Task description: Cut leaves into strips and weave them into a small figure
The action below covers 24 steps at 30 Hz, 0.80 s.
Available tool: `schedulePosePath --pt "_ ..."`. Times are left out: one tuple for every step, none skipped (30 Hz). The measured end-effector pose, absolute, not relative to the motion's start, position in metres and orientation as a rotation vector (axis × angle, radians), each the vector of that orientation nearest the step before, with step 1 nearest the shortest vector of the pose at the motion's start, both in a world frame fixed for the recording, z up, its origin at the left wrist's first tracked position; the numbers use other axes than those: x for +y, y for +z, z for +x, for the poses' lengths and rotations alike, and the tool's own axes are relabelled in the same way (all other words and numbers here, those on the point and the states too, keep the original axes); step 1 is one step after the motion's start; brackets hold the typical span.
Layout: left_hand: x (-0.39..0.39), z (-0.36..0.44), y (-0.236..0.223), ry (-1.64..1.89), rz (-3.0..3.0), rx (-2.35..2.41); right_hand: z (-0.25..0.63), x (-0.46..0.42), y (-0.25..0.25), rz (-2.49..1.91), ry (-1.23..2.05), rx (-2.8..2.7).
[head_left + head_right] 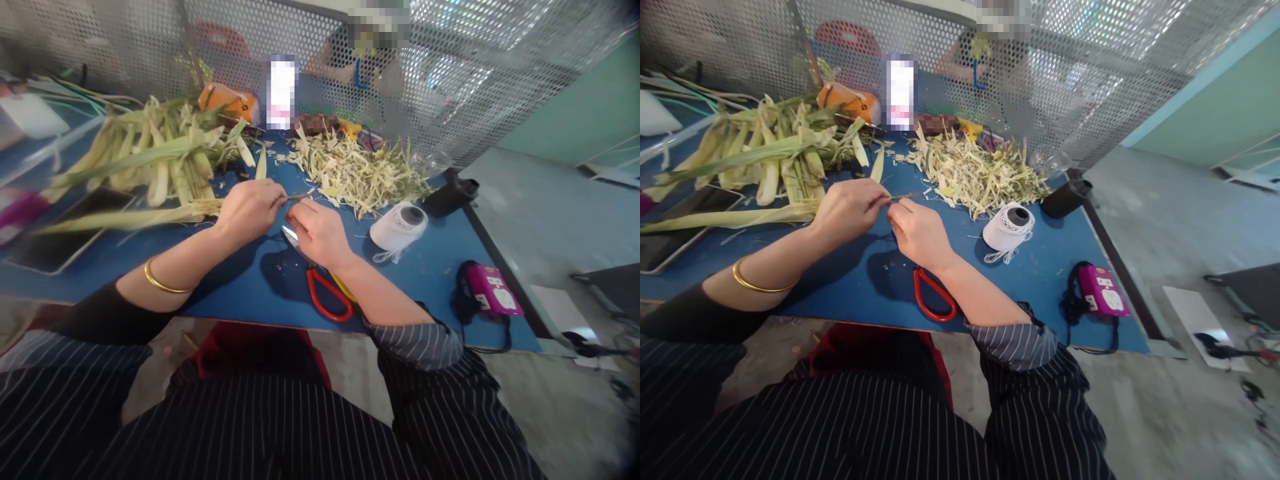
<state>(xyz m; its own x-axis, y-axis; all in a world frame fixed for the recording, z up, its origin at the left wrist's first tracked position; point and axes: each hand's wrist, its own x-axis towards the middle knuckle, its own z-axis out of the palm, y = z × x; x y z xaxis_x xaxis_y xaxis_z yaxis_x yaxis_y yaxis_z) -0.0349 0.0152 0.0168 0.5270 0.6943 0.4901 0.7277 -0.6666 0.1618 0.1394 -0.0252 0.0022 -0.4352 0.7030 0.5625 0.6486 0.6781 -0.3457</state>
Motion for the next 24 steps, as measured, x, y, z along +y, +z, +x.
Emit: schedulePosePath --pt "0.014 -0.034 0.016 -0.668 -2.733 -1.173 0.142 -0.026 0.006 -1.054 0.04 -2.211" --pt "0.013 -0.033 0.017 -0.53 -2.813 -1.064 0.146 -0.024 0.009 -1.07 0.009 -2.219" --pt "0.012 -0.033 0.019 -0.439 -2.922 -0.937 0.151 -0.021 0.012 -1.08 0.013 -2.218" --pt "0.011 -0.033 0.022 -0.418 -3.044 -0.817 0.157 -0.017 0.014 -1.079 0.053 -2.209" --pt "0.01 -0.034 0.025 -0.473 -3.163 -0.72 0.162 -0.013 0.014 -1.068 0.126 -2.188" --pt "0.01 -0.035 0.028 -0.611 -3.252 -0.676 0.167 -0.008 0.014 -1.058 0.219 -2.15" --pt "0.01 -0.036 0.03 -0.794 -3.281 -0.701 0.169 -0.004 0.012 -1.058 0.322 -2.091" --pt "0.01 -0.037 0.032 -0.981 -3.261 -0.771 0.17 -0.002 0.009 -1.065 0.425 -2.023" --pt "0.011 -0.037 0.032 -1.13 -3.199 -0.868 0.168 0.0 0.005 -1.074 0.52 -1.957" --pt "0.012 -0.037 0.032 -1.243 -3.107 -0.977 0.165 -0.001 0.002 -1.084 0.594 -1.904" --pt "0.012 -0.037 0.03 -1.296 -3.012 -1.08 0.16 -0.002 -0.001 -1.09 0.639 -1.874" --pt "0.013 -0.036 0.027 -1.312 -2.918 -1.165 0.155 -0.005 -0.004 -1.092 0.646 -1.868" --pt "0.014 -0.035 0.024 -1.289 -2.846 -1.221 0.15 -0.009 -0.005 -1.089 0.614 -1.882" --pt "0.014 -0.034 0.022 -1.226 -2.794 -1.259 0.146 -0.013 -0.005 -1.08 0.559 -1.908" --pt "0.014 -0.033 0.019 -1.134 -2.757 -1.278 0.143 -0.017 -0.003 -1.068 0.491 -1.94" --pt "0.013 -0.033 0.018 -1.011 -2.736 -1.282 0.142 -0.02 -0.001 -1.062 0.414 -1.979" --pt "0.012 -0.032 0.018 -0.867 -2.728 -1.271 0.142 -0.023 0.003 -1.067 0.335 -2.021" --pt "0.011 -0.032 0.018 -0.716 -2.738 -1.238 0.143 -0.024 0.006 -1.083 0.257 -2.068" --pt "0.01 -0.033 0.019 -0.57 -2.777 -1.177 0.146 -0.024 0.009 -1.104 0.192 -2.116" --pt "0.008 -0.034 0.021 -0.452 -2.848 -1.095 0.149 -0.023 0.011 -1.119 0.158 -2.161" --pt "0.008 -0.035 0.024 -0.378 -2.954 -0.999 0.153 -0.021 0.012 -1.116 0.172 -2.2" --pt "0.008 -0.036 0.026 -0.361 -3.084 -0.906 0.157 -0.017 0.012 -1.094 0.235 -2.22" --pt "0.008 -0.038 0.029 -0.406 -3.214 -0.837 0.16 -0.013 0.011 -1.06 0.343 -2.211" --pt "0.009 -0.039 0.031 -0.513 -3.321 -0.812 0.162 -0.009 0.008 -1.026 0.484 -2.166"
